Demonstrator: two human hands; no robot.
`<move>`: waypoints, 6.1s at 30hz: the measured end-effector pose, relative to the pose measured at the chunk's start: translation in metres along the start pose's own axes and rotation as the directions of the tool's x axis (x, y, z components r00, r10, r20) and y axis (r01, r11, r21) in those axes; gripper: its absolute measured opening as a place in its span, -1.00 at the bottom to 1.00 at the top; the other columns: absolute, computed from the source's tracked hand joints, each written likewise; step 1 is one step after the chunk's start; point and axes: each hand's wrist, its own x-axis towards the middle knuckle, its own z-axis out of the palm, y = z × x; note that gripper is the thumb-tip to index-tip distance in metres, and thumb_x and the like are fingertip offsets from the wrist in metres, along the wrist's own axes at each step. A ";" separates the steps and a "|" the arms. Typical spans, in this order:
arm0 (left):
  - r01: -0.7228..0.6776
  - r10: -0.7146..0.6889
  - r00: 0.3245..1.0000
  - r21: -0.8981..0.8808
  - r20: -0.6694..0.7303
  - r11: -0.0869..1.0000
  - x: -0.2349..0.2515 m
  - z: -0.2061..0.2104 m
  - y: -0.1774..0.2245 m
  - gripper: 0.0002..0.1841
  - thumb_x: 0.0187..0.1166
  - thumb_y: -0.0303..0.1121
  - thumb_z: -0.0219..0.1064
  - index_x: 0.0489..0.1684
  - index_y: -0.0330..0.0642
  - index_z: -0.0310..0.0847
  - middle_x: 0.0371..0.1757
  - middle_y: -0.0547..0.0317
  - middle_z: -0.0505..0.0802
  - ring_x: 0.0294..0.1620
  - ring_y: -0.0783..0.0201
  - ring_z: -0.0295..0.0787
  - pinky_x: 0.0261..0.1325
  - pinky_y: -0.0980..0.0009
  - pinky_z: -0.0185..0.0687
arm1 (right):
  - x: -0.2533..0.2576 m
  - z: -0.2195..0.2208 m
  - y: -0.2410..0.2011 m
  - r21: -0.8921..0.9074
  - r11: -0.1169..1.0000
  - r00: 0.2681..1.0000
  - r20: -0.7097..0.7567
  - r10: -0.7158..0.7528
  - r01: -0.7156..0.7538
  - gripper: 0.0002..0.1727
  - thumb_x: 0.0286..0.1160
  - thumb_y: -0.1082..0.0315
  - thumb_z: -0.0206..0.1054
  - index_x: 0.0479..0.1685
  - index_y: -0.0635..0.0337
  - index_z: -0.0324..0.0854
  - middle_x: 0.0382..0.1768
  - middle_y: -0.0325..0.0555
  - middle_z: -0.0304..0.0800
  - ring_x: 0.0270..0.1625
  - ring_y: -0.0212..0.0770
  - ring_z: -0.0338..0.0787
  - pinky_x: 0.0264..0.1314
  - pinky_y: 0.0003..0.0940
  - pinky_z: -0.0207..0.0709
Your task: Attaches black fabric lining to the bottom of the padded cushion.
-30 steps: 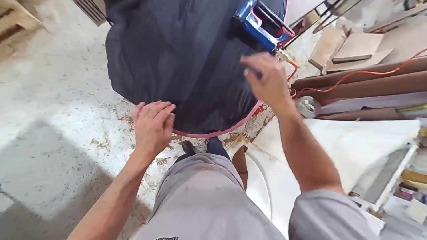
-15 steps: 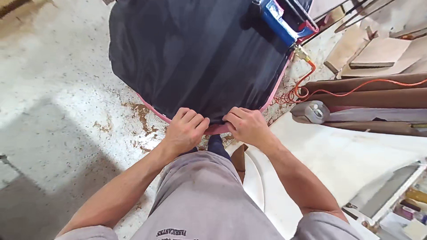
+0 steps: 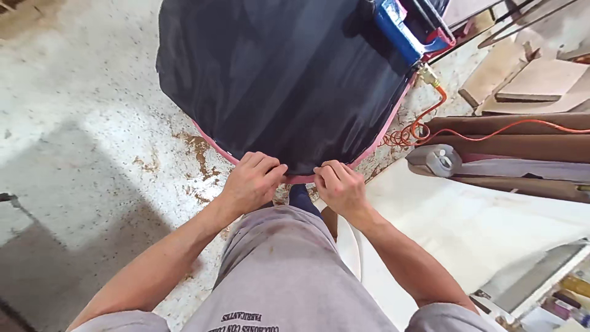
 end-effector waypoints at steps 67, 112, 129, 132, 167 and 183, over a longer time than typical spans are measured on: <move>0.590 -0.581 0.804 0.285 -0.126 0.755 -0.006 0.056 0.139 -0.40 0.61 -0.12 -0.11 0.71 0.35 0.42 0.70 0.30 0.58 0.68 0.01 0.39 0.46 -0.11 0.14 | 0.199 -0.058 0.243 -0.309 0.941 0.848 0.454 0.273 -0.138 0.01 0.46 -0.32 0.27 0.87 0.05 0.13 0.52 0.62 0.40 0.45 0.67 0.49 0.30 0.67 0.32; 0.741 -0.721 0.643 -0.027 -0.259 0.670 -0.009 0.086 0.164 -0.29 0.31 -0.23 0.23 0.66 0.42 0.52 0.82 0.29 0.42 0.91 -0.25 -0.04 0.77 -0.53 -0.42 | 0.262 -0.043 0.030 0.665 0.254 -0.221 0.543 -0.810 0.702 -0.52 0.29 -0.02 0.33 0.03 0.13 0.81 -0.30 -0.08 0.94 -0.29 -0.20 0.90 -0.37 -0.15 0.67; 0.880 -0.825 0.373 -0.121 -0.424 0.460 0.013 0.099 0.153 -0.40 0.81 0.18 -0.34 0.68 0.51 0.46 0.86 0.39 0.34 0.96 -0.07 -0.20 0.84 -0.39 -0.48 | 0.295 -0.036 0.003 0.640 0.144 -0.286 0.519 -0.805 0.755 -0.51 0.36 -0.04 0.27 0.09 0.07 0.80 -0.36 -0.07 0.91 -0.39 -0.11 0.86 -0.51 -0.08 0.56; 0.865 -0.828 0.398 -0.139 -0.396 0.482 0.009 0.093 0.153 -0.39 0.79 0.20 -0.33 0.64 0.52 0.52 0.87 0.40 0.32 0.96 -0.12 -0.21 0.81 -0.45 -0.48 | 0.285 -0.028 -0.005 0.667 0.132 -0.317 0.507 -0.802 0.733 -0.52 0.37 -0.04 0.27 0.09 0.06 0.81 -0.36 -0.09 0.91 -0.39 -0.14 0.86 -0.50 -0.10 0.56; 0.427 -0.766 -0.628 -0.884 -0.138 -0.191 0.091 0.075 0.136 -0.75 0.45 -0.17 0.47 -0.57 -0.08 0.72 0.37 0.15 0.74 -0.17 0.39 0.80 -0.15 0.28 0.77 | 0.299 -0.032 0.007 0.731 0.227 -0.227 0.465 -0.856 0.643 -0.57 0.33 0.03 0.37 0.06 0.08 0.82 -0.32 -0.17 0.92 -0.29 -0.37 0.86 -0.34 -0.33 0.64; 0.081 -0.801 -0.588 -0.976 0.115 -0.200 0.078 0.092 0.141 -0.69 0.46 -0.05 0.51 -0.11 -0.03 0.63 -0.41 0.35 0.81 -0.46 0.47 0.76 -0.30 0.36 0.73 | 0.274 -0.011 -0.024 0.698 0.193 -0.290 0.511 -0.809 0.690 -0.57 0.31 0.01 0.35 0.04 0.05 0.84 -0.37 -0.17 0.92 -0.36 -0.30 0.85 -0.42 -0.23 0.60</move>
